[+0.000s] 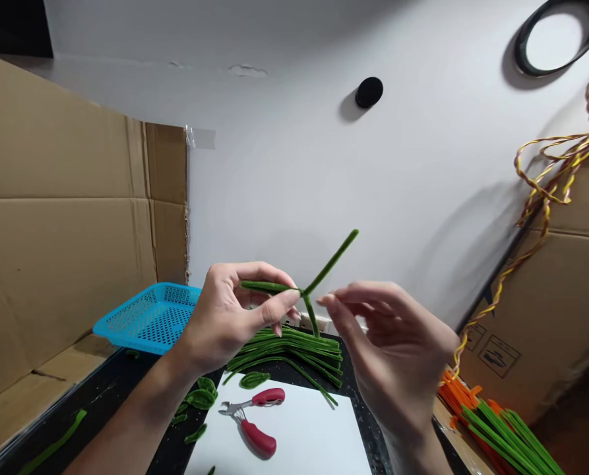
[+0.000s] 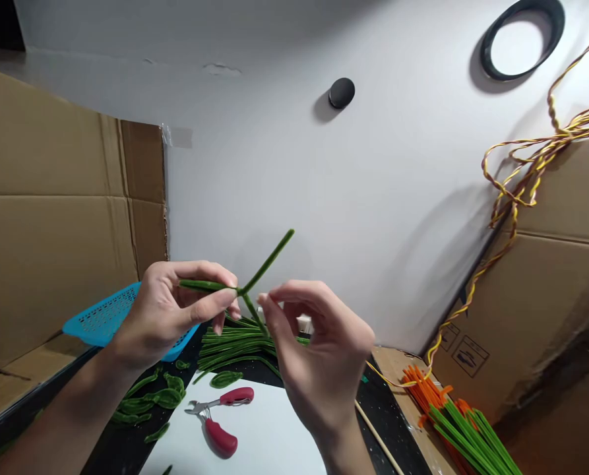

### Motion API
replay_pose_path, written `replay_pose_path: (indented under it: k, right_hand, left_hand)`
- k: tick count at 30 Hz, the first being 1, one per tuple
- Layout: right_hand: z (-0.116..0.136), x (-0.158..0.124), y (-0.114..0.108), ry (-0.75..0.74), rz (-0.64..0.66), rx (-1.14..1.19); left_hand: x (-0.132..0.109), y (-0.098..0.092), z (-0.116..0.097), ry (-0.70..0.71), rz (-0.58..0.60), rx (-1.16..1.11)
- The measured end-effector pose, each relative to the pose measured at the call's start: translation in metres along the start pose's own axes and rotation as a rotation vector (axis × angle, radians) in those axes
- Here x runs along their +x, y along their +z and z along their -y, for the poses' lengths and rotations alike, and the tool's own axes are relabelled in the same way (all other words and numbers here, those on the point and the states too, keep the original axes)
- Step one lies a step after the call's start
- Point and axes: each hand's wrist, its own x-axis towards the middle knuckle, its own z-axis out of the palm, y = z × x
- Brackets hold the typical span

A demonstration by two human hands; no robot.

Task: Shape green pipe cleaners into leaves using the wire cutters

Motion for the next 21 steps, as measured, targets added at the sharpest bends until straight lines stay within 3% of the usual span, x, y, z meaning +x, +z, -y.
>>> replay_pose_path:
  k: [3, 6, 12, 21]
  right_hand:
    - [0.0, -0.001, -0.012, -0.423, -0.036, -0.332]
    - [0.001, 0.0, -0.016, -0.61, -0.027, -0.529]
    - [0.0, 0.001, -0.001, -0.746, -0.041, -0.487]
    - [-0.007, 0.003, -0.007, -0.803, 0.032, -0.531]
  left_hand:
    - [0.002, -0.003, 0.001, -0.068, 0.016, -0.232]
    - [0.002, -0.007, 0.001, -0.122, 0.058, -0.391]
    - [0.003, -0.009, 0.0, -0.243, 0.197, -0.381]
    - [0.004, -0.011, -0.002, -0.197, 0.238, -0.21]
